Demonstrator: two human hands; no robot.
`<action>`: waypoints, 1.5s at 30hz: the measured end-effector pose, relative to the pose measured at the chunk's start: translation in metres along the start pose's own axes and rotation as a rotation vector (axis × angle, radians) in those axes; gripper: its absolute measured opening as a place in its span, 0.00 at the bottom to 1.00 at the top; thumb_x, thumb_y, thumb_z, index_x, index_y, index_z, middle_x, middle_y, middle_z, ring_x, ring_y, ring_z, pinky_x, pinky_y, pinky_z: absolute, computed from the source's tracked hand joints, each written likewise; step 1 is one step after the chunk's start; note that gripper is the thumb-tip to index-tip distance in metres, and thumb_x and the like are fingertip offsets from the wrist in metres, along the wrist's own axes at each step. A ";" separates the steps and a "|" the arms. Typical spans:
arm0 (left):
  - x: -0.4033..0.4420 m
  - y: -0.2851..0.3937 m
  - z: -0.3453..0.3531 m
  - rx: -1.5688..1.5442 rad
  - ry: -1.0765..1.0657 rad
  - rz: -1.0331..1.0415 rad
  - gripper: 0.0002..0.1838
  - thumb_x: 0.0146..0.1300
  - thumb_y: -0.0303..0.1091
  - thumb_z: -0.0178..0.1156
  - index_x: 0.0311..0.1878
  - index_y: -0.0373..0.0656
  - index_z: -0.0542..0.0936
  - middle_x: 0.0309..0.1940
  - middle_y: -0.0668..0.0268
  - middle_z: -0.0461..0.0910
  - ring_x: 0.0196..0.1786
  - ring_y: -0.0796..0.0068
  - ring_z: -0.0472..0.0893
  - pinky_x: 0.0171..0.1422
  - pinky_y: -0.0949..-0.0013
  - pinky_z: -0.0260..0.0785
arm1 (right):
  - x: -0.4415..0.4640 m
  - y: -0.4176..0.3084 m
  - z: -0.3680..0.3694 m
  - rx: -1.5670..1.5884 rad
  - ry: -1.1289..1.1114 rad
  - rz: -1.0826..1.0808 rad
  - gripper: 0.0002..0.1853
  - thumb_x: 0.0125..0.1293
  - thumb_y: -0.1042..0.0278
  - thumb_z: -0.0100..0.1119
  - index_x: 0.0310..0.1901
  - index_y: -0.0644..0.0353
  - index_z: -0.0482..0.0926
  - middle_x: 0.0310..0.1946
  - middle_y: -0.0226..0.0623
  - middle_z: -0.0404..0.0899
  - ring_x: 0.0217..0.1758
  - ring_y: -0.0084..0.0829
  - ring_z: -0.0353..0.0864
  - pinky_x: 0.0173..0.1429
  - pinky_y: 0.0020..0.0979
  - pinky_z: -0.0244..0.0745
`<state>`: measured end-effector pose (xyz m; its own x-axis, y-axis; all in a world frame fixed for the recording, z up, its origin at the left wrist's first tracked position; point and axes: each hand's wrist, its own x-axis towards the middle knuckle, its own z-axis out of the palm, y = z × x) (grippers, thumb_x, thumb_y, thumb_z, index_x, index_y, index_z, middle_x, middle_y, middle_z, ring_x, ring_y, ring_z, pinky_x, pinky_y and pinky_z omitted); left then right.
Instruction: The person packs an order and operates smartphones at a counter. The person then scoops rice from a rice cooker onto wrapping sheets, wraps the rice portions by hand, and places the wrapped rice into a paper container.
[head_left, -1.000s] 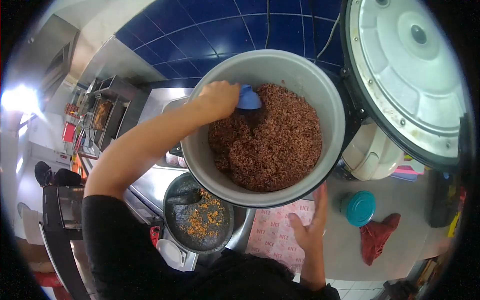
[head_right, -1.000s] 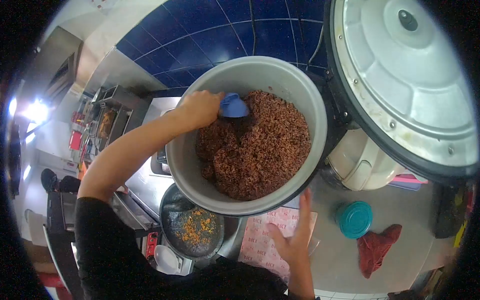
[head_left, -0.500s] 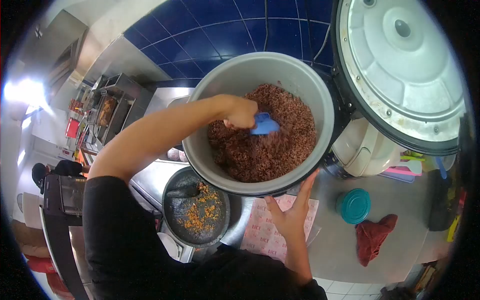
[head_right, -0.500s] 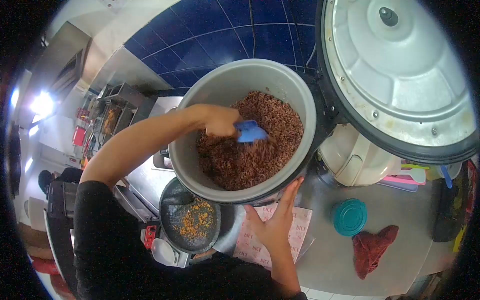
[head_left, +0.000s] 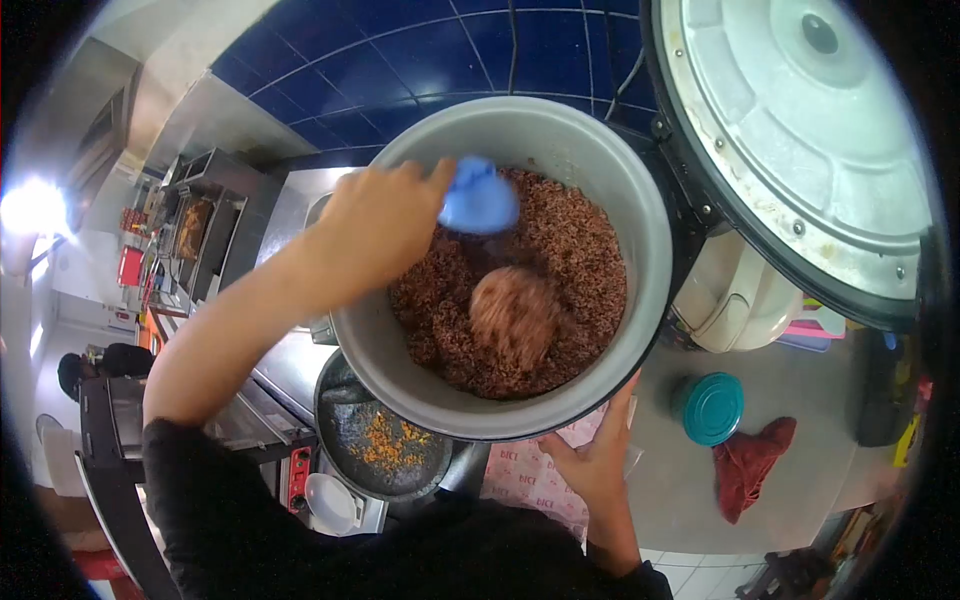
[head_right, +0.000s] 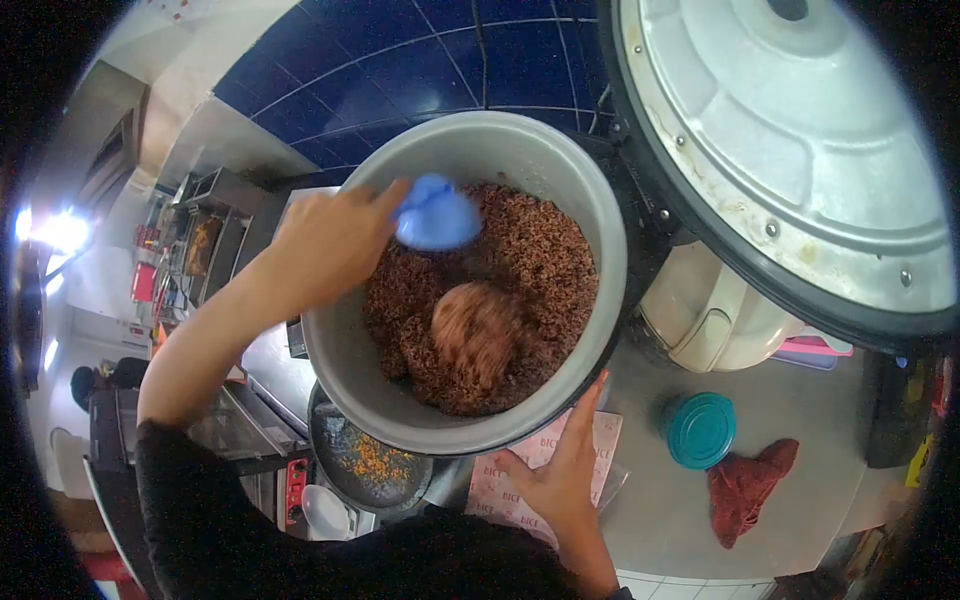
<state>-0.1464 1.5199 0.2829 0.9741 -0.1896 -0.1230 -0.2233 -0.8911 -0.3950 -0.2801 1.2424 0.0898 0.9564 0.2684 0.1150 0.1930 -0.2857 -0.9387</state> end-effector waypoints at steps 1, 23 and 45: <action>0.024 -0.006 0.023 0.030 -0.010 -0.044 0.25 0.69 0.31 0.54 0.68 0.39 0.69 0.35 0.48 0.86 0.36 0.48 0.88 0.37 0.49 0.81 | 0.001 -0.001 0.000 -0.015 0.000 0.001 0.76 0.43 0.56 0.85 0.79 0.72 0.33 0.81 0.68 0.34 0.83 0.62 0.45 0.83 0.47 0.49; -0.074 0.009 -0.076 0.230 -0.006 0.361 0.28 0.62 0.41 0.63 0.66 0.47 0.76 0.29 0.63 0.83 0.26 0.66 0.87 0.24 0.63 0.76 | 0.004 0.000 0.006 -0.070 0.094 -0.010 0.72 0.45 0.52 0.84 0.80 0.68 0.39 0.80 0.68 0.42 0.81 0.64 0.52 0.81 0.50 0.54; 0.080 0.007 0.061 -0.102 -0.163 -0.170 0.13 0.65 0.32 0.59 0.49 0.39 0.86 0.44 0.49 0.88 0.48 0.54 0.89 0.50 0.52 0.83 | 0.012 -0.013 0.008 -0.016 0.083 -0.028 0.72 0.45 0.58 0.86 0.80 0.68 0.38 0.80 0.66 0.41 0.84 0.60 0.46 0.83 0.48 0.47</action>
<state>-0.0719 1.5237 0.2145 0.9770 0.0284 -0.2113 -0.0439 -0.9431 -0.3297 -0.2728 1.2568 0.1008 0.9654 0.1994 0.1680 0.2225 -0.2943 -0.9295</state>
